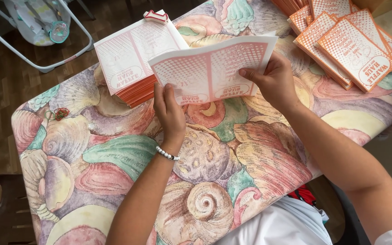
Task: Folding flat paper templates into bags and stacking them on a table.
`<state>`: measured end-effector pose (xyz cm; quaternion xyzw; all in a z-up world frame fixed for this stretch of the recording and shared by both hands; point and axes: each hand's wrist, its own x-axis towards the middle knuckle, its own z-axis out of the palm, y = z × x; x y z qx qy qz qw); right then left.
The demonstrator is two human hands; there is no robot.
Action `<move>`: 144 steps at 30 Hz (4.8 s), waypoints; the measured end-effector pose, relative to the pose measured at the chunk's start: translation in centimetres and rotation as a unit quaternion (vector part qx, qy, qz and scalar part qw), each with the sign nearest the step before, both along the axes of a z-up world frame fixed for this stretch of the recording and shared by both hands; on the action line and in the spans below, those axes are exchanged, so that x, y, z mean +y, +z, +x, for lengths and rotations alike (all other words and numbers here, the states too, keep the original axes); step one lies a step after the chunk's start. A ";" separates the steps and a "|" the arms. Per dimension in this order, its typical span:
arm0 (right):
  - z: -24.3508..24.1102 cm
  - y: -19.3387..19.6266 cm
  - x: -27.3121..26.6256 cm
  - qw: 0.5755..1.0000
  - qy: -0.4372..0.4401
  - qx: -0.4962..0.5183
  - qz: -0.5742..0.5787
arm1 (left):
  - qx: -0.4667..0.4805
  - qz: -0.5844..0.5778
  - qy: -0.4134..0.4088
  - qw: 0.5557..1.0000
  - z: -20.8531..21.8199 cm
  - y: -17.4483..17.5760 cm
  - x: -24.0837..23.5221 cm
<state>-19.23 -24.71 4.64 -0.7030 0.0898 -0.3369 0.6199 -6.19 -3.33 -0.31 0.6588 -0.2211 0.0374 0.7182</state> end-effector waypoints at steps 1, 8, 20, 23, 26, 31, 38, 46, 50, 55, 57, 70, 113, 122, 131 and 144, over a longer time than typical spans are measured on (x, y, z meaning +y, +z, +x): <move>0.0 0.1 0.0 1.000 -0.001 -0.002 0.003 | 0.002 -0.004 0.000 1.000 0.2 -0.4 0.0; -0.1 0.4 0.0 0.999 0.027 0.018 0.001 | -0.023 0.009 0.019 1.000 -1.5 2.2 -0.1; 0.2 -0.5 0.0 1.000 -0.003 0.023 -0.006 | 0.004 0.010 -0.001 1.000 -0.9 -0.8 -0.5; 0.1 -0.8 -0.4 0.998 0.000 0.045 -0.038 | -0.014 0.019 0.025 0.999 -1.2 -0.3 -0.7; 0.0 -2.0 -1.7 0.996 -0.011 0.049 -0.068 | -0.017 0.010 0.019 1.000 -1.0 -0.2 -0.4; -0.8 -0.6 -1.5 0.994 0.016 0.061 -0.087 | -0.005 0.005 0.009 1.000 -1.8 0.8 -0.5; -1.4 5.6 3.3 0.813 -0.153 0.002 -0.562 | 0.024 0.009 0.023 0.999 -2.4 2.0 -0.5; 3.5 8.7 4.1 0.737 -0.099 -0.017 -0.668 | 0.051 0.023 0.022 0.998 -2.7 2.4 -0.3; 3.5 8.1 3.6 0.730 -0.108 -0.020 -0.675 | 0.067 0.033 0.016 0.997 -2.6 2.1 -0.4; -0.2 11.0 4.5 0.744 -0.052 -0.006 -0.666 | 0.077 0.019 -0.076 0.994 -6.6 4.5 2.7; -1.9 12.2 4.9 0.743 -0.045 0.016 -0.668 | 0.083 0.042 -0.117 0.989 -8.7 5.5 5.1; 1.8 -1.1 4.9 0.823 0.171 0.255 -0.477 | -0.147 0.341 -0.124 0.920 -1.4 2.4 9.7; 0.7 -0.5 2.2 0.757 0.170 0.165 -0.609 | -0.442 0.413 -0.154 0.781 1.7 0.7 6.6; 0.1 -1.1 2.5 0.681 0.217 0.160 -0.681 | -0.553 0.451 -0.141 0.686 0.0 2.7 6.3; -0.5 -1.4 3.4 0.577 0.221 0.179 -0.766 | -0.600 0.470 -0.125 0.635 -0.7 3.3 6.0; -0.8 -0.4 5.3 0.575 0.174 0.185 -0.778 | -0.603 0.484 -0.096 0.627 -1.7 3.7 5.7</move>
